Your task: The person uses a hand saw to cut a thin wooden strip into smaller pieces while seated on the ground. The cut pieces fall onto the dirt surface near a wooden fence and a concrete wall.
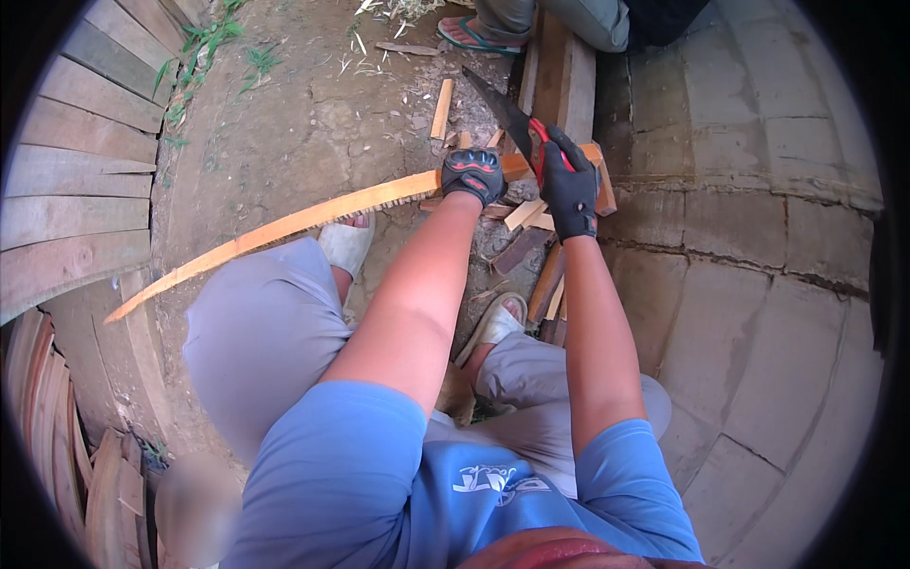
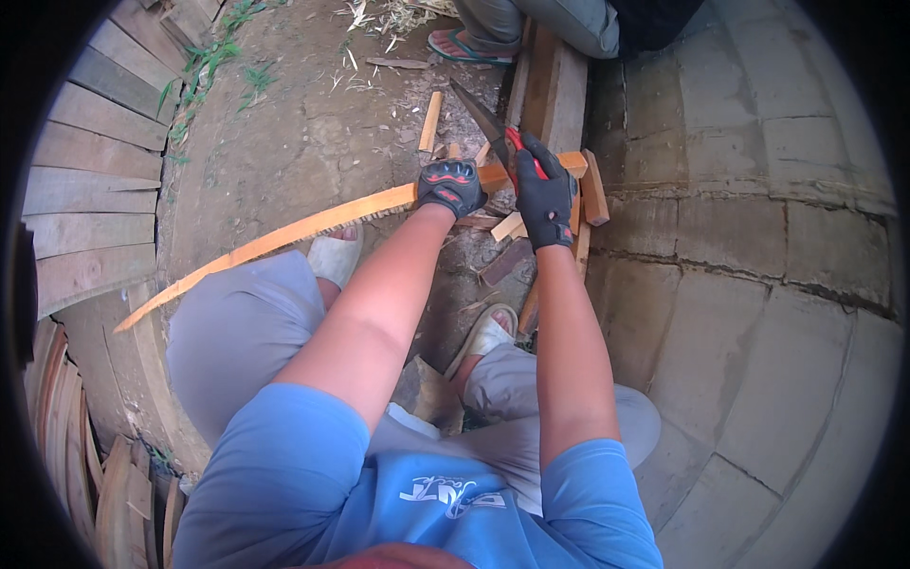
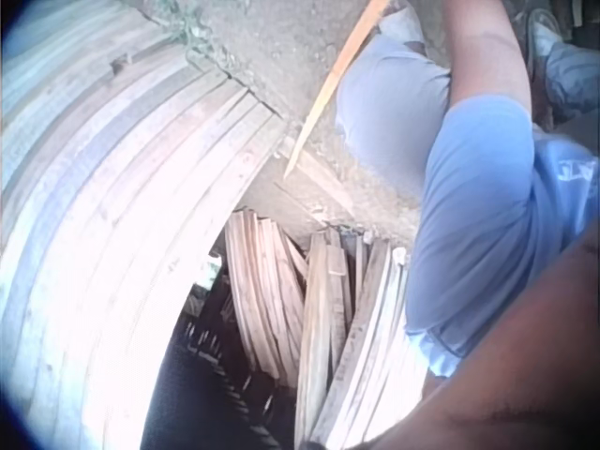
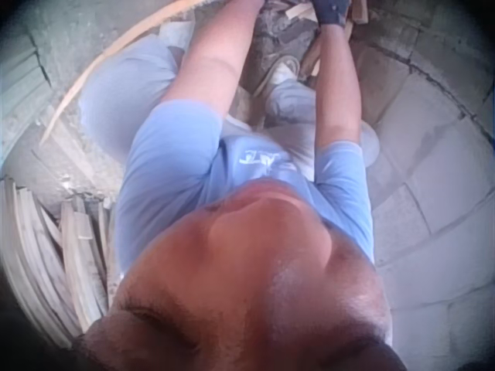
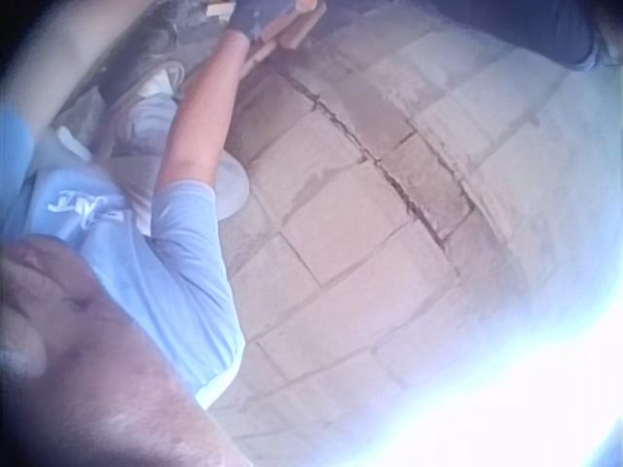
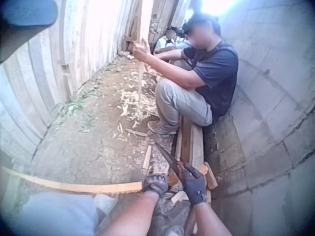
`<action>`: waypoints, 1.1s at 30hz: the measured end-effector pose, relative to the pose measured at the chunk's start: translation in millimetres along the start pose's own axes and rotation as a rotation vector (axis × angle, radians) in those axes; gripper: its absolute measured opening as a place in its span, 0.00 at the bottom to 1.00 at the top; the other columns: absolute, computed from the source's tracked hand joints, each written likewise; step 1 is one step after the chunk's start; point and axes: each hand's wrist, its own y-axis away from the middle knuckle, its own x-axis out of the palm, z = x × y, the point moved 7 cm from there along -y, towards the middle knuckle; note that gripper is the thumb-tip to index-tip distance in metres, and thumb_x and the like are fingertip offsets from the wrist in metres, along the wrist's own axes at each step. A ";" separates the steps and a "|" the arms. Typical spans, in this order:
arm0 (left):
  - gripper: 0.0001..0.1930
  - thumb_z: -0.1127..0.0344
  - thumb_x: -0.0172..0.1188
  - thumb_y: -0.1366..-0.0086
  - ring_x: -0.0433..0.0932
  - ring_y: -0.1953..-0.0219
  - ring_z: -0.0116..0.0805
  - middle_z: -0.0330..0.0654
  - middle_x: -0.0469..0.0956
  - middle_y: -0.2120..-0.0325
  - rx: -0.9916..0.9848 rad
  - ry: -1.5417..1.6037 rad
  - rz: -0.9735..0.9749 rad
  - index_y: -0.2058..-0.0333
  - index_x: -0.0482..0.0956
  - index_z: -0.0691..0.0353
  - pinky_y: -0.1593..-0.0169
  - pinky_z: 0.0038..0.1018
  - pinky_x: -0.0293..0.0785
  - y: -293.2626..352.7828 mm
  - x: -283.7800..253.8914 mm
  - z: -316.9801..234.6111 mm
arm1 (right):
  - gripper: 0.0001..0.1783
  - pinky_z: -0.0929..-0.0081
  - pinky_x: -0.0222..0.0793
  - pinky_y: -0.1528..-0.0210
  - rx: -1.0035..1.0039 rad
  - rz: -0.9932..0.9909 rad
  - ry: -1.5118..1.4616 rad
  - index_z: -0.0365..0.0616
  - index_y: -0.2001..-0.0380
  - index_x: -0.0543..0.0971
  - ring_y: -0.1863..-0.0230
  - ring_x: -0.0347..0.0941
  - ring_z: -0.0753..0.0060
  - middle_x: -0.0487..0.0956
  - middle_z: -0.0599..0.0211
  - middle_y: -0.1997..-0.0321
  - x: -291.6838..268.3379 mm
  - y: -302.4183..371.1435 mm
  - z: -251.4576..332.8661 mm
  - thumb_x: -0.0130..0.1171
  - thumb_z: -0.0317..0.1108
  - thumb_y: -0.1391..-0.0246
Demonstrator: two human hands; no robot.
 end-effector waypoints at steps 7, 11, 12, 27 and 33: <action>0.26 0.48 0.70 0.42 0.86 0.45 0.47 0.51 0.87 0.49 -0.030 0.025 -0.011 0.49 0.88 0.56 0.42 0.41 0.82 -1.7 5.6 4.5 | 0.21 0.68 0.74 0.36 -0.066 0.024 0.006 0.49 0.40 0.86 0.40 0.83 0.64 0.88 0.58 0.44 -5.3 15.6 7.4 0.64 0.42 0.33; 0.31 0.43 0.70 0.42 0.85 0.43 0.47 0.51 0.86 0.45 -0.034 0.048 0.178 0.46 0.87 0.57 0.39 0.42 0.81 -3.5 -11.4 -0.5 | 0.21 0.69 0.76 0.41 0.004 0.019 -0.035 0.47 0.39 0.85 0.45 0.85 0.69 0.89 0.60 0.46 -41.7 45.8 8.8 0.62 0.40 0.32; 0.31 0.43 0.70 0.42 0.85 0.43 0.48 0.51 0.86 0.45 -0.040 0.046 0.176 0.45 0.87 0.57 0.39 0.42 0.81 -4.6 -11.8 2.6 | 0.21 0.69 0.77 0.43 -0.075 0.003 0.031 0.46 0.39 0.85 0.48 0.85 0.70 0.89 0.60 0.47 -52.6 53.2 10.3 0.62 0.39 0.32; 0.21 0.51 0.64 0.37 0.88 0.46 0.42 0.47 0.88 0.49 -0.027 0.002 0.084 0.51 0.89 0.55 0.44 0.40 0.84 -0.8 -10.0 0.6 | 0.22 0.78 0.71 0.70 0.132 0.044 0.213 0.41 0.37 0.83 0.75 0.71 0.85 0.85 0.68 0.60 -207.4 208.4 110.0 0.60 0.35 0.30; 0.18 0.53 0.63 0.37 0.89 0.50 0.42 0.46 0.89 0.52 0.019 -0.012 0.036 0.53 0.89 0.54 0.48 0.39 0.84 0.2 -9.8 -5.3 | 0.22 0.78 0.73 0.66 0.016 0.049 0.317 0.42 0.37 0.83 0.70 0.75 0.82 0.86 0.67 0.56 -206.1 195.9 111.3 0.60 0.35 0.29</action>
